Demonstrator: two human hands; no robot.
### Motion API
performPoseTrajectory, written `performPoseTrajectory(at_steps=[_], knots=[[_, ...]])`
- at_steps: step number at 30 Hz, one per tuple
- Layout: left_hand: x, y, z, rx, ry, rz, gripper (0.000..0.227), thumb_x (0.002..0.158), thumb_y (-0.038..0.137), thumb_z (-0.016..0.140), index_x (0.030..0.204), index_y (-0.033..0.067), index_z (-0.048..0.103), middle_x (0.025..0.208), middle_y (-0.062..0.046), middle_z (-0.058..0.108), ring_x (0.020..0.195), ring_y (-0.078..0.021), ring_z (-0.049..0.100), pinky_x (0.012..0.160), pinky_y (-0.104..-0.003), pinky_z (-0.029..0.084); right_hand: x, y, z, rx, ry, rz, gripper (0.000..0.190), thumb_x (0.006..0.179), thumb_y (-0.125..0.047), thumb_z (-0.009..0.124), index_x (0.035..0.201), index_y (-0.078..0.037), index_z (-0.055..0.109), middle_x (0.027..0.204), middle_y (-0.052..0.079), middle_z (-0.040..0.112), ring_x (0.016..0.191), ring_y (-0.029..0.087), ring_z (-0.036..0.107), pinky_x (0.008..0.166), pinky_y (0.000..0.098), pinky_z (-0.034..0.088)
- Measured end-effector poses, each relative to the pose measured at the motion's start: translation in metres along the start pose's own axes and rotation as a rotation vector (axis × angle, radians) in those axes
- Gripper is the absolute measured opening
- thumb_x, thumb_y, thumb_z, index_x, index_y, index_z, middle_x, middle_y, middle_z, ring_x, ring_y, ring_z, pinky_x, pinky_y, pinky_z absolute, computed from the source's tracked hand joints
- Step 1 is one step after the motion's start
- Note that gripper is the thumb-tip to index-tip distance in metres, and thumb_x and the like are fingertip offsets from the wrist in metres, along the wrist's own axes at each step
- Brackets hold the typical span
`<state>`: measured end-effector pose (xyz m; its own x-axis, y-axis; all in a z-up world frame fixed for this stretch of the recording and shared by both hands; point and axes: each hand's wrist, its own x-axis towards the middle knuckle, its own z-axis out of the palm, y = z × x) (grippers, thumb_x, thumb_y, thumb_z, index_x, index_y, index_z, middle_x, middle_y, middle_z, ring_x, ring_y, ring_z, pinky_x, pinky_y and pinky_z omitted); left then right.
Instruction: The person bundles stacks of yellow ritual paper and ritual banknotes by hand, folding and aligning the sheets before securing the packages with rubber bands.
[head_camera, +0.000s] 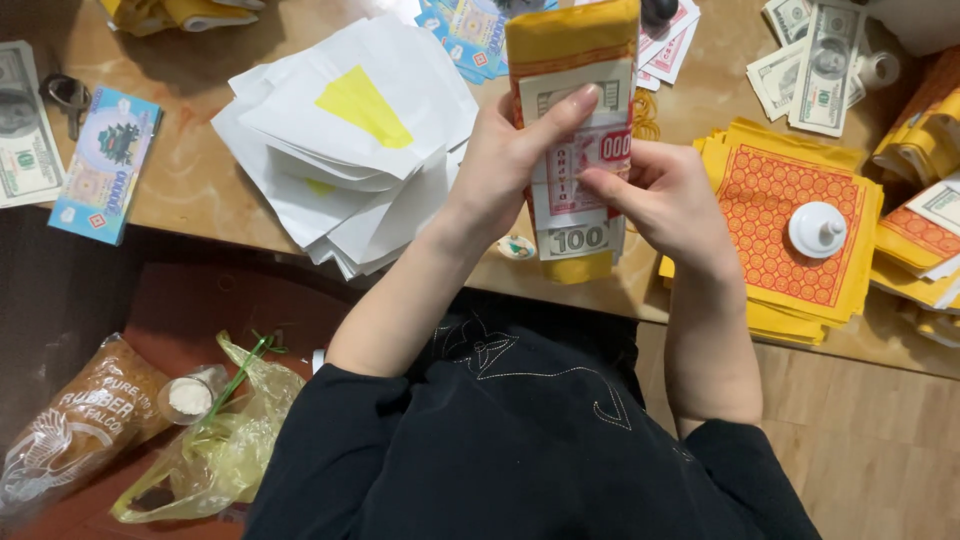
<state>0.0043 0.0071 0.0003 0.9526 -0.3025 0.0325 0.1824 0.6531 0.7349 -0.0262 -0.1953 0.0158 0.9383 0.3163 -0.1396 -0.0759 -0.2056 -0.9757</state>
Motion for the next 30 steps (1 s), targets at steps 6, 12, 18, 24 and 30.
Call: performPoseTrajectory(at_steps=[6, 12, 18, 24, 30], knots=[[0.004, 0.001, -0.004, 0.01, -0.013, 0.059, 0.035, 0.101, 0.023, 0.077, 0.123, -0.0039, 0.071, 0.11, -0.01, 0.074, 0.096, -0.014, 0.07, 0.087, -0.034, 0.058, 0.0, -0.006, -0.002, -0.011, -0.076, 0.057, 0.024, 0.093, -0.014, 0.075, 0.111, 0.001, 0.072, 0.092, -0.002, 0.073, 0.081, 0.003, 0.063, 0.07, 0.0222, 0.052], [0.013, 0.003, -0.006, -0.074, 0.099, 0.128, 0.038, 0.099, 0.024, 0.079, 0.123, -0.0035, 0.07, 0.114, -0.011, 0.074, 0.102, -0.0159, 0.071, 0.092, -0.034, 0.059, -0.004, 0.015, -0.013, -0.135, -0.095, 0.111, 0.025, 0.094, -0.015, 0.077, 0.11, 0.003, 0.076, 0.094, 0.002, 0.074, 0.083, 0.005, 0.062, 0.073, 0.025, 0.053], [0.011, 0.001, -0.008, -0.114, 0.149, 0.144, 0.046, 0.099, 0.03, 0.077, 0.126, -0.0055, 0.067, 0.117, -0.013, 0.074, 0.104, -0.0181, 0.071, 0.093, -0.037, 0.059, -0.007, 0.026, -0.015, -0.03, -0.116, 0.089, 0.026, 0.096, -0.016, 0.074, 0.115, 0.002, 0.074, 0.103, 0.002, 0.076, 0.093, 0.007, 0.066, 0.084, 0.026, 0.055], [-0.021, -0.02, 0.002, -0.031, 0.077, 0.014, 0.045, 0.098, 0.028, 0.069, 0.132, 0.0014, 0.058, 0.121, -0.006, 0.071, 0.113, -0.0131, 0.068, 0.101, -0.031, 0.057, -0.007, 0.022, -0.018, 0.071, -0.002, 0.033, 0.028, 0.098, -0.012, 0.071, 0.121, 0.004, 0.07, 0.113, 0.004, 0.074, 0.102, 0.009, 0.067, 0.091, 0.027, 0.055], [-0.016, -0.037, -0.015, 0.113, 0.104, 0.02, 0.037, 0.104, 0.019, 0.066, 0.13, -0.0069, 0.066, 0.117, -0.01, 0.075, 0.106, -0.0136, 0.07, 0.097, -0.031, 0.057, -0.011, 0.018, 0.0, 0.156, 0.022, 0.071, 0.032, 0.096, -0.01, 0.07, 0.124, 0.005, 0.066, 0.114, 0.006, 0.073, 0.101, 0.016, 0.069, 0.087, 0.0347, 0.059]])
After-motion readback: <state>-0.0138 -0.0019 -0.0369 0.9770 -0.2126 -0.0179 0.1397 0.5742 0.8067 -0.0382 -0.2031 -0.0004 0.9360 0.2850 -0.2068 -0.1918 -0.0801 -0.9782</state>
